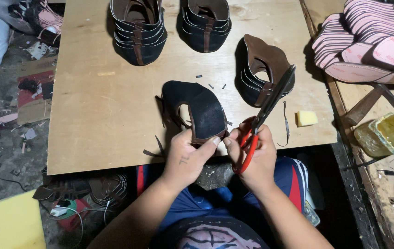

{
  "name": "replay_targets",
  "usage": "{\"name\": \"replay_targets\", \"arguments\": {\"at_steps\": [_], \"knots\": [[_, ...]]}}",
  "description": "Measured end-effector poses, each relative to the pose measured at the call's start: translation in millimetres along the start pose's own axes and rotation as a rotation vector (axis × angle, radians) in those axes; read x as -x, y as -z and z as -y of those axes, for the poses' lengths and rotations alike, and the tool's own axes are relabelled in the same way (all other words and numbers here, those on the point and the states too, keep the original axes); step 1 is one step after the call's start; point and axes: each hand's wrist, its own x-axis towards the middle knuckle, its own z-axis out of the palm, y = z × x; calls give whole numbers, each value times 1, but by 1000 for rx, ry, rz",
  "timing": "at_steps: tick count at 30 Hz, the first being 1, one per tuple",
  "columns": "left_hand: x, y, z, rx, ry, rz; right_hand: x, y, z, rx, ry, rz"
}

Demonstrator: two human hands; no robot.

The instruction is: The person sits at a workbench and uses red-handled scissors to trim excess strap and edge material from dark shoe uppers, holding each upper in one hand while cutting. Cut clippings accumulate on the bench, and the person briefly reaches to the floor before resuming trimming another upper.

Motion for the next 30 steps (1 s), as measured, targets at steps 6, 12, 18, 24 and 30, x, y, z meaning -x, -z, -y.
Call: {"name": "replay_targets", "arguments": {"at_steps": [6, 12, 18, 24, 30], "knots": [[1, -7, 3, 159, 106, -76, 17, -3, -9, 3, -19, 73], [-7, 0, -2, 274, -9, -170, 29, 13, -1, -25, -230, 213], [-11, 13, -5, 547, 43, -148, 25, 36, -3, 85, -381, 430], [-11, 12, 1, 431, -69, -149, 29, 41, -15, 107, -496, 537], [-6, 10, 1, 420, -26, -100, 29, 39, -15, 64, -604, 455]]}}
